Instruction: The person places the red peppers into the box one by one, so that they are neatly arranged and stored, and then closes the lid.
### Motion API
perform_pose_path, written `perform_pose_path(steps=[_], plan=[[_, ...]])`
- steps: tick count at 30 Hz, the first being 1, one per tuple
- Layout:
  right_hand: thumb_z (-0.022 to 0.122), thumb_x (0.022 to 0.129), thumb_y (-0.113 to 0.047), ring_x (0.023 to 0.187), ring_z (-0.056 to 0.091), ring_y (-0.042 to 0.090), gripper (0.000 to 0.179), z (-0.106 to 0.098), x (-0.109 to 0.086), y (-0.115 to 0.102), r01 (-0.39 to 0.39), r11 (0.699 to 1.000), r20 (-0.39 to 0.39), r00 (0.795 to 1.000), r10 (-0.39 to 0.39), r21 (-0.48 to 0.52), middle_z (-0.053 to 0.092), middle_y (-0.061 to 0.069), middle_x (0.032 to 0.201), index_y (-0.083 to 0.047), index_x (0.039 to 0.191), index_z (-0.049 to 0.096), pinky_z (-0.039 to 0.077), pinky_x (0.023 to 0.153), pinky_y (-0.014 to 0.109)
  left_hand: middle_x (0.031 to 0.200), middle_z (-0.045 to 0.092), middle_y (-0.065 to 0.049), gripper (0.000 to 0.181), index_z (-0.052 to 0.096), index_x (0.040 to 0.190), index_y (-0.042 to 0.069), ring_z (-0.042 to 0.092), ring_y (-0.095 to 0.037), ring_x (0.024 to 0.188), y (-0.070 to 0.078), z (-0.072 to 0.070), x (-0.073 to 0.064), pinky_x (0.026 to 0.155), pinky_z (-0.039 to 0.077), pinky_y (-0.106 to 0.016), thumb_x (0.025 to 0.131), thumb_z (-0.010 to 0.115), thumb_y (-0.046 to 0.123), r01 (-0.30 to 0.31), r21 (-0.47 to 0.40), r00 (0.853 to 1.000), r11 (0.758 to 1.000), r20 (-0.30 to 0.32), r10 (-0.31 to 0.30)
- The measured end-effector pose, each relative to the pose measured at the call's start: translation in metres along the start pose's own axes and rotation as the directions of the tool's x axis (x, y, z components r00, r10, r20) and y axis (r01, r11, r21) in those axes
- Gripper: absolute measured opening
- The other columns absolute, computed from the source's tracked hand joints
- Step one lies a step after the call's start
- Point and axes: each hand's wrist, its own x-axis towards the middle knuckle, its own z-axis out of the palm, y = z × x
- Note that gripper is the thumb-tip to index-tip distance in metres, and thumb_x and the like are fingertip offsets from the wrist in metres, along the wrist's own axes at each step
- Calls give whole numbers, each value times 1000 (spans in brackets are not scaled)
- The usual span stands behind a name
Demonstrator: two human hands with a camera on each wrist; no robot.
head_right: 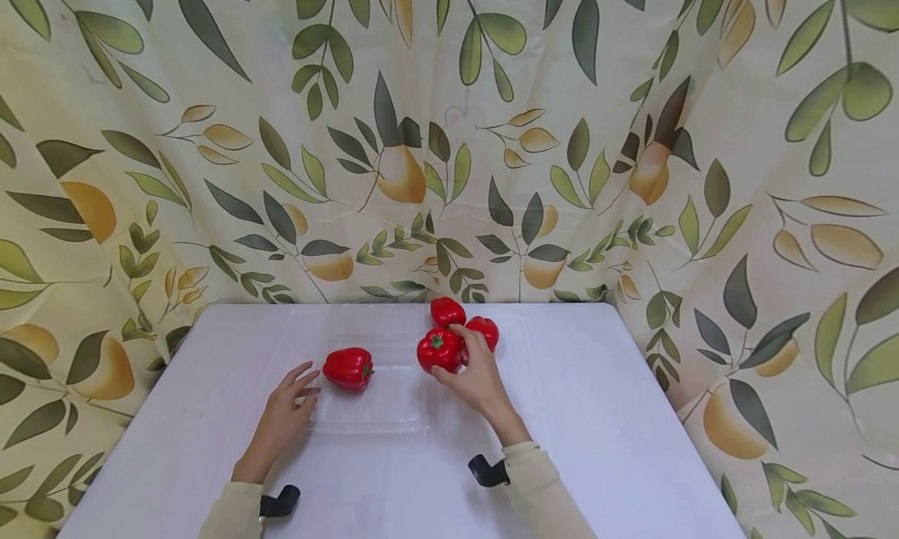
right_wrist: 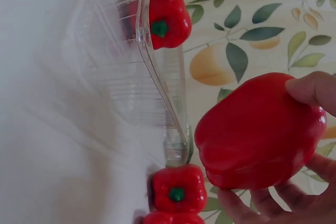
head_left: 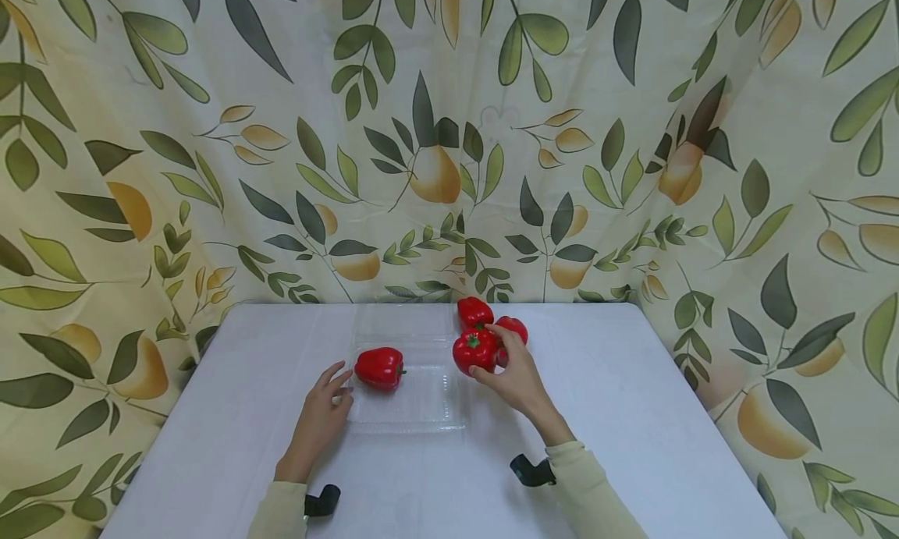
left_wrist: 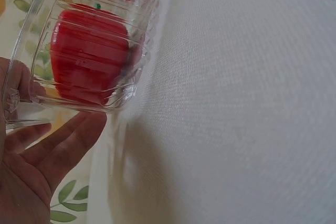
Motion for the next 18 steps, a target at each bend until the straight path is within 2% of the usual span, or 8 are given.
perform_pose_path(steps=[6, 13, 18], plan=[[87, 66, -16, 133, 45, 33, 85, 4, 0, -2, 15, 1000, 33, 999, -16, 26, 47, 8, 141, -18, 141, 46, 57, 92, 53, 150, 46, -12, 41, 59, 133, 1, 70, -28, 106, -2, 2, 1, 89, 59, -42, 93, 57, 7, -12, -7, 1000, 1000, -20, 12], [88, 66, -19, 129, 49, 30, 84, 6, 0, -6, 42, 998, 26, 999, -43, 36, 51, 6, 137, -18, 139, 47, 56, 93, 53, 150, 46, -11, 40, 60, 132, 2, 70, -27, 107, -1, 2, 0, 89, 59, -42, 93, 57, 9, -10, -17, 1000, 1000, -16, 10], [88, 65, -14, 130, 49, 32, 86, 8, 0, -8, 17, 995, 43, 999, -21, 94, 50, 7, 139, -16, 139, 45, 58, 90, 50, 151, 46, -9, 40, 60, 133, 3, 69, -26, 109, 0, 1, 0, 91, 58, -43, 93, 56, 10, 6, -22, 1000, 1000, -6, -6]])
